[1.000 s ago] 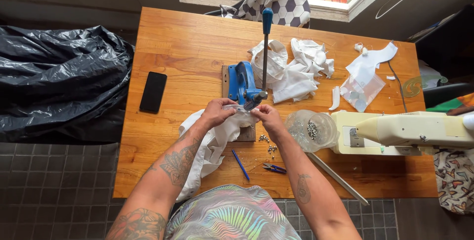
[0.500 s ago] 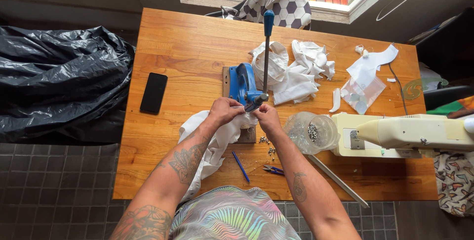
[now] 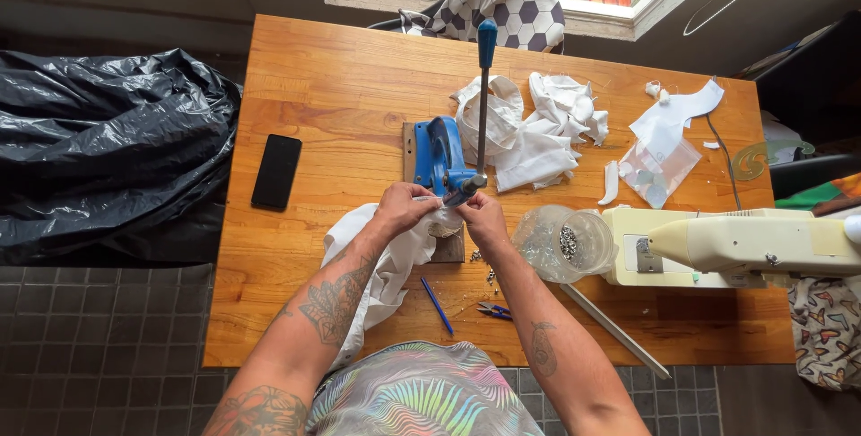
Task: The person uses pliers to trim threads on a white shirt cuff and then uses a manual press to attach metal snap fasteners. They repeatedly position the cuff under the press, pull the lever to secure the snaps, and inspect the fastened area.
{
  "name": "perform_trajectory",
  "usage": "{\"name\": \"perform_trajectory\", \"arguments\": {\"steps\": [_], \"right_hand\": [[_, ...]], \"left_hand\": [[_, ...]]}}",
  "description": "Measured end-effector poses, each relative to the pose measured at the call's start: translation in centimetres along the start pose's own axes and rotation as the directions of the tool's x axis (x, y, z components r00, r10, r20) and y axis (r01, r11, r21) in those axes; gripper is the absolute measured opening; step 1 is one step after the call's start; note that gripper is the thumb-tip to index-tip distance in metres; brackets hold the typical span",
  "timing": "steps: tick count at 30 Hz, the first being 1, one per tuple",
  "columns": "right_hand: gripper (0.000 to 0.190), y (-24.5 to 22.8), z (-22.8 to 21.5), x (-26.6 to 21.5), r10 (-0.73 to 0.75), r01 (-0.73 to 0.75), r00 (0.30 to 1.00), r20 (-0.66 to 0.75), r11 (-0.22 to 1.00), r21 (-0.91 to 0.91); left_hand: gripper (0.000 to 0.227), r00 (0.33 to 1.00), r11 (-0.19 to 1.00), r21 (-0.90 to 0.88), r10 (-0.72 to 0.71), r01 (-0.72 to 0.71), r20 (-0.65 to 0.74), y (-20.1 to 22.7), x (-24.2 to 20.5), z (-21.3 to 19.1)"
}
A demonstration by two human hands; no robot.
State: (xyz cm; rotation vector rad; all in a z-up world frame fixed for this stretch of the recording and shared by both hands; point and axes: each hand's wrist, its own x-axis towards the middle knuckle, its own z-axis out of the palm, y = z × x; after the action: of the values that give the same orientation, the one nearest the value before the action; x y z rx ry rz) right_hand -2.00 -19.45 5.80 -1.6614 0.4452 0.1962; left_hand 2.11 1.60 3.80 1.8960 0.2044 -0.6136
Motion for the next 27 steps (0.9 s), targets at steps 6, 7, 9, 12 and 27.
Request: {"name": "perform_trajectory", "arguments": {"steps": [6,7,9,12,27], "right_hand": [[0.02,0.7,-0.7,1.0,0.015,-0.016,1.0,0.018,0.999,0.034],[0.02,1.3,-1.0,0.6,0.021,-0.021,1.0,0.02,0.999,0.033],[0.019,2.1,-1.5,0.5,-0.009,0.004,0.999,0.053,0.997,0.077],[0.027,-0.9,-0.5,-5.6,0.003,-0.01,0.996,0.084,0.996,0.087],[0.016,11.3,-2.8,-2.3,-0.027,0.004,0.999,-0.04,0.876,-0.482]], "left_hand": [[0.035,0.995,0.996,0.006,0.094,-0.094,0.036,-1.3,0.6,0.4],[0.035,0.995,0.996,0.005,0.088,-0.089,0.037,-1.3,-0.3,0.5],[0.038,0.986,0.987,-0.009,0.158,-0.157,0.057,-1.0,-1.5,0.3],[0.034,0.977,0.979,0.009,0.2,-0.202,0.075,-1.1,-4.7,0.5],[0.009,0.767,0.718,0.313,0.639,-0.622,0.057,-14.5,-13.2,2.0]]}}
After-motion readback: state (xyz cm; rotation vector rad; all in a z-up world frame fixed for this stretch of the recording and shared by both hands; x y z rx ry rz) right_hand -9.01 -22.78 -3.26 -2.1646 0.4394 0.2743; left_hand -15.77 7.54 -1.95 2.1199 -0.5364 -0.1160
